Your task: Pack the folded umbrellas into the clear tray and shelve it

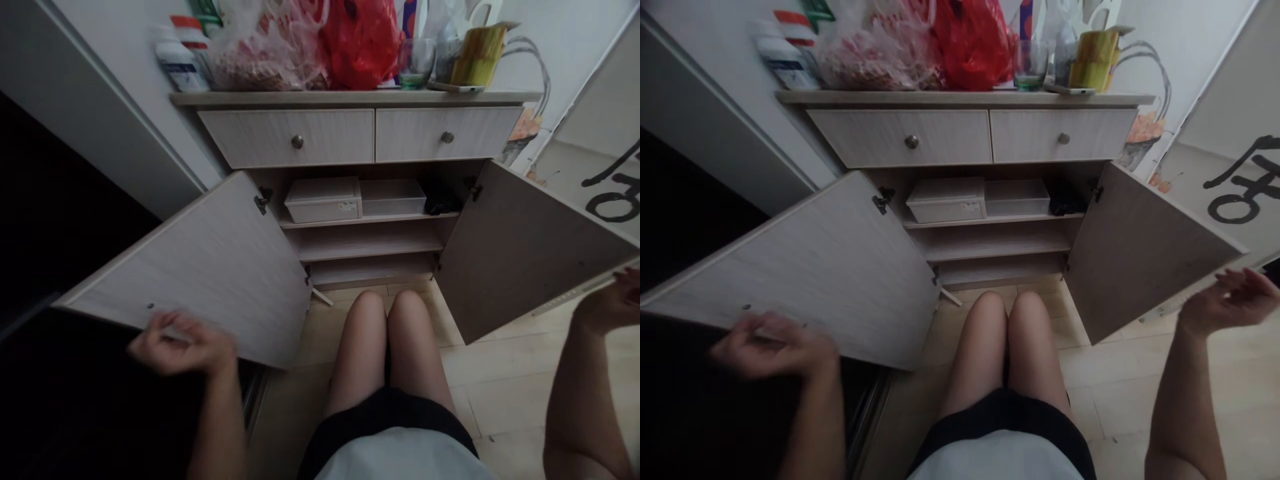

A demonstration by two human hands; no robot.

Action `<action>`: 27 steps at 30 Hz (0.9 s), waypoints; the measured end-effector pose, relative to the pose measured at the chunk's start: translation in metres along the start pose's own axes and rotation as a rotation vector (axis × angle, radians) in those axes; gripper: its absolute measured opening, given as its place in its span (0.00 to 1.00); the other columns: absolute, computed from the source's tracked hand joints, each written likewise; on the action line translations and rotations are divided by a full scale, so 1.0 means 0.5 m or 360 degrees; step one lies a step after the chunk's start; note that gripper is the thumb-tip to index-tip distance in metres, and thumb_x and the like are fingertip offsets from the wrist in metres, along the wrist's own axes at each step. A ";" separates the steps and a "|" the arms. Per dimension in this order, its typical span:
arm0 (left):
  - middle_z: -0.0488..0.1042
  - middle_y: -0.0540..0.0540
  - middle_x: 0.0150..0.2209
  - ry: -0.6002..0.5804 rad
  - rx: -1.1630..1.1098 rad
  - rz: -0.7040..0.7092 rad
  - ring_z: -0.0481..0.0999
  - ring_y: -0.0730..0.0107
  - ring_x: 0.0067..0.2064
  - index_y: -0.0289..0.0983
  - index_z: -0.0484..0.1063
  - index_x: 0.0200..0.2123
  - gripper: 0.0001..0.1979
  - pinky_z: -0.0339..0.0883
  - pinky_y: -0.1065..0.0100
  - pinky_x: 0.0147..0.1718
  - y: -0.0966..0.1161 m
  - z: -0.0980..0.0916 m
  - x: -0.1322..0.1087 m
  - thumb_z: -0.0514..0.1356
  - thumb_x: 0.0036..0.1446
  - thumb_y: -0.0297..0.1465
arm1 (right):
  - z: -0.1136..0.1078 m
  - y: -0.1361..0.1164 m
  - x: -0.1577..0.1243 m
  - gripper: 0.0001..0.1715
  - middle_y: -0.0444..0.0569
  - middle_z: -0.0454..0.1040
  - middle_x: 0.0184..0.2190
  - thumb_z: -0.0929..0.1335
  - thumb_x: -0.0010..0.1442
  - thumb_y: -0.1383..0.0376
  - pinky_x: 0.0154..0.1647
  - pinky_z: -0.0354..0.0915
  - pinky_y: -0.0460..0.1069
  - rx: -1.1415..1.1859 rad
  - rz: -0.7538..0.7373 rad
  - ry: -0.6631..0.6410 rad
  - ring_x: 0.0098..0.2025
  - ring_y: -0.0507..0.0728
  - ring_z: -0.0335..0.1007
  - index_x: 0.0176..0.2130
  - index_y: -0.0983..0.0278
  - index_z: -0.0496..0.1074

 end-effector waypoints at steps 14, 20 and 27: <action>0.78 0.33 0.46 -0.2030 -0.0163 0.1214 0.73 0.53 0.51 0.33 0.79 0.45 0.15 0.64 0.57 0.46 0.502 0.718 -0.345 0.52 0.67 0.28 | 0.672 -0.258 -0.353 0.21 0.61 0.70 0.54 0.61 0.68 0.62 0.45 0.66 0.52 -0.0399 -0.0716 -0.1966 0.50 0.63 0.71 0.56 0.64 0.72; 0.78 0.29 0.47 -0.2118 0.0040 0.1285 0.72 0.50 0.54 0.28 0.80 0.42 0.17 0.61 0.54 0.51 0.521 0.833 -0.395 0.51 0.62 0.20 | 0.805 -0.233 -0.413 0.22 0.61 0.68 0.57 0.61 0.70 0.61 0.42 0.65 0.50 -0.0848 -0.0903 -0.2219 0.48 0.62 0.72 0.60 0.61 0.71; 0.80 0.30 0.41 -0.2190 -0.0008 0.1264 0.73 0.49 0.55 0.30 0.81 0.36 0.10 0.58 0.52 0.55 0.499 0.888 -0.420 0.59 0.60 0.22 | 0.850 -0.200 -0.420 0.23 0.65 0.72 0.52 0.58 0.70 0.67 0.40 0.64 0.51 -0.0873 -0.0914 -0.2301 0.45 0.62 0.74 0.55 0.66 0.76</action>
Point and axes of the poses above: each hand's wrist, its own x-axis towards the middle knuckle, its own z-axis out of the palm, y = z × x, the point moved 10 cm from there along x, towards the middle knuckle
